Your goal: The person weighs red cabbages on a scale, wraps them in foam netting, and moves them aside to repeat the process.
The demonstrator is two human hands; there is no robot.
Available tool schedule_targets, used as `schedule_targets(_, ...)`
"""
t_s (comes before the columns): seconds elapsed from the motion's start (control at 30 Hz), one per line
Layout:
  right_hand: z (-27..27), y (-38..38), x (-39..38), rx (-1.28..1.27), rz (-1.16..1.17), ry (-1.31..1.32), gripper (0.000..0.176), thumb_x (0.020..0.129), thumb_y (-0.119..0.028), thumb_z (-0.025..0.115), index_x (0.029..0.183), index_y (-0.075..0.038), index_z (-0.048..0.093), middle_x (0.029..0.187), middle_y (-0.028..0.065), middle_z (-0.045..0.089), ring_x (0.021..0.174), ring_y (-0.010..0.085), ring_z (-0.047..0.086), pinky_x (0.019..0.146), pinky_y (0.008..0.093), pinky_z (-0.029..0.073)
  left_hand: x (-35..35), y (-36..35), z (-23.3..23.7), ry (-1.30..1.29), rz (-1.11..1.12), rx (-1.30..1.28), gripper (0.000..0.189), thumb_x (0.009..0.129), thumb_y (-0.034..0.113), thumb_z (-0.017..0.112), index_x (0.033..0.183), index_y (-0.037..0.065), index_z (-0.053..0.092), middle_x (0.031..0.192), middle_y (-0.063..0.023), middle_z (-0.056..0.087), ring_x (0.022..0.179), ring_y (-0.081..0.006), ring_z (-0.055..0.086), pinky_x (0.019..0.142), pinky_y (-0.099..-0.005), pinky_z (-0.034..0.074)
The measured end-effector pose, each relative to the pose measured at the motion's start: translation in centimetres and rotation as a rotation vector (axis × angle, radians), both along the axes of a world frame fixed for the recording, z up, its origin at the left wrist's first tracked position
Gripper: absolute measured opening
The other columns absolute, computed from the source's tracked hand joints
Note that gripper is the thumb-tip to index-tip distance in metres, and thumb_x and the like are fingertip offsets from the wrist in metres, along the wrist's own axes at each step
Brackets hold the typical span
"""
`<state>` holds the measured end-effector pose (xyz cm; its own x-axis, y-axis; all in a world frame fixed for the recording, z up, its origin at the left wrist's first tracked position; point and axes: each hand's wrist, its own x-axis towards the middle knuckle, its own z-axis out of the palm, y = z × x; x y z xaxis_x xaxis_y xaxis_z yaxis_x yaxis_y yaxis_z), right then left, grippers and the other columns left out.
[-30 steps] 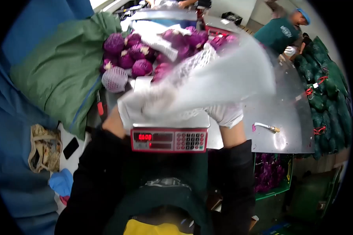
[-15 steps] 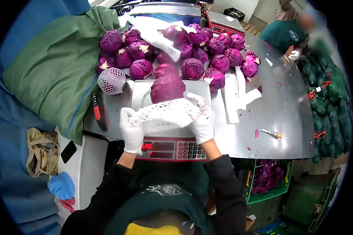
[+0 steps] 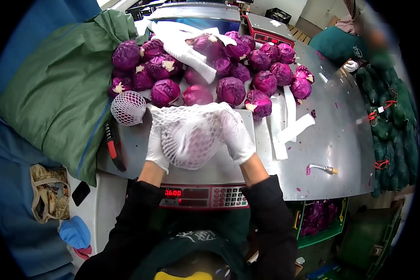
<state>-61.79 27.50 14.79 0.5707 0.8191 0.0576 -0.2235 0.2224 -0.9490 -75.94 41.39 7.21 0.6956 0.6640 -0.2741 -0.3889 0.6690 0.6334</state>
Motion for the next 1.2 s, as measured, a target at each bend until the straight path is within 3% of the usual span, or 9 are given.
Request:
schedule_targets(0.17, 2.2, -0.7, 1.3, -0.044, 0.242, 0.405, 0.028, 0.098, -0.016, 0.048, 0.112, 0.005, 0.060, 0.103, 0.0125, 0.067, 0.094, 0.0187, 0.065, 0.085, 0.0304, 0.053, -3.1, -4.2, 0.7, -0.339, -0.302, -0.400, 0.057, 0.102, 0.042, 0.033, 0.142, 0.003, 0.039, 0.139, -0.0161, 0.050, 0.127, -0.0266, 0.050, 0.110, -0.0397, 0.039)
schedule_targets(0.23, 1.3, 0.4, 1.8, -0.004, 0.376, 0.741, 0.024, 0.092, -0.008, 0.054, 0.110, 0.006, 0.061, 0.104, 0.0155, 0.067, 0.091, 0.0205, 0.067, 0.081, 0.0310, 0.056, -3.1, -5.1, -0.6, -0.070, -0.264, 0.287, 0.053, 0.100, 0.036, 0.035, 0.139, 0.001, 0.042, 0.136, -0.0160, 0.052, 0.121, -0.0264, 0.055, 0.102, -0.0390, 0.048)
schedule_targets(0.4, -0.5, -1.4, -0.5, -0.422, 0.065, 0.208, 0.055, 0.090, -0.017, 0.063, 0.140, -0.005, 0.043, 0.123, 0.0091, 0.059, 0.112, 0.0159, 0.055, 0.093, 0.0355, 0.045, -3.6, -4.1, 6.3, -0.335, -0.178, -0.538, 0.049, 0.100, 0.038, 0.037, 0.131, 0.003, 0.051, 0.130, -0.0155, 0.056, 0.115, -0.0282, 0.058, 0.095, -0.0444, 0.053)
schedule_targets(0.53, 2.6, -1.7, -3.4, 0.005, 0.118, 0.466, 0.060, 0.095, -0.035, 0.061, 0.144, -0.011, 0.037, 0.126, 0.0041, 0.056, 0.109, 0.0131, 0.055, 0.091, 0.0321, 0.047, -2.9, -2.6, 7.9, 0.041, 0.005, 0.324, 0.044, 0.101, 0.031, 0.045, 0.138, 0.006, 0.045, 0.137, -0.0130, 0.051, 0.126, -0.0273, 0.050, 0.106, -0.0480, 0.042)
schedule_targets(0.6, 3.7, 0.0, -3.5, 0.031, 0.135, 0.266, 0.062, 0.097, -0.042, 0.054, 0.143, -0.005, 0.036, 0.133, 0.0062, 0.055, 0.122, 0.0161, 0.052, 0.101, 0.0363, 0.046, -1.5, -2.4, 10.7, -0.221, -0.188, -0.074, 0.045, 0.102, 0.028, 0.045, 0.141, 0.006, 0.040, 0.141, -0.0111, 0.048, 0.128, -0.0241, 0.047, 0.109, -0.0442, 0.038)
schedule_targets(0.8, 3.5, 4.3, 1.4, -0.252, 0.165, -0.158, 0.073, 0.097, -0.044, 0.053, 0.151, -0.005, 0.023, 0.145, 0.0106, 0.041, 0.132, 0.0237, 0.042, 0.105, 0.0377, 0.041, 2.2, 5.9, 10.3, -0.152, -0.304, 0.704, 0.046, 0.097, 0.008, 0.048, 0.140, 0.002, 0.037, 0.138, -0.0143, 0.049, 0.125, -0.0260, 0.050, 0.108, -0.0395, 0.041)
schedule_targets(0.9, 2.3, 5.0, 6.0, -0.308, 0.214, -0.258, 0.063, 0.096, -0.036, 0.059, 0.146, -0.006, 0.035, 0.136, 0.0105, 0.050, 0.121, 0.0178, 0.051, 0.092, 0.0311, 0.047, 5.3, 13.5, 10.9, -0.454, -0.360, -0.007, 0.044, 0.101, 0.019, 0.039, 0.141, 0.001, 0.038, 0.140, -0.0169, 0.047, 0.127, -0.0310, 0.049, 0.109, -0.0470, 0.039)
schedule_targets(1.0, -0.6, 5.2, 11.4, -0.358, 0.141, -0.191, 0.044, 0.094, -0.028, 0.062, 0.131, -0.005, 0.055, 0.113, 0.0037, 0.063, 0.100, 0.0102, 0.059, 0.082, 0.0244, 0.049, 9.4, 21.5, 10.4, 0.009, -0.092, 0.833, 0.043, 0.101, 0.028, 0.039, 0.133, 0.003, 0.049, 0.130, -0.0158, 0.056, 0.119, -0.0307, 0.054, 0.104, -0.0452, 0.042)
schedule_targets(1.2, -3.3, 8.8, 20.9, -0.563, -0.186, -0.389, 0.062, 0.085, -0.030, 0.068, 0.137, -0.004, 0.047, 0.122, 0.0164, 0.060, 0.104, 0.0224, 0.061, 0.090, 0.0346, 0.049, 19.4, 27.0, 13.8, 0.142, 0.094, 0.322, 0.038, 0.103, 0.033, 0.039, 0.122, 0.005, 0.057, 0.115, -0.0134, 0.065, 0.104, -0.0286, 0.062, 0.088, -0.0446, 0.055)
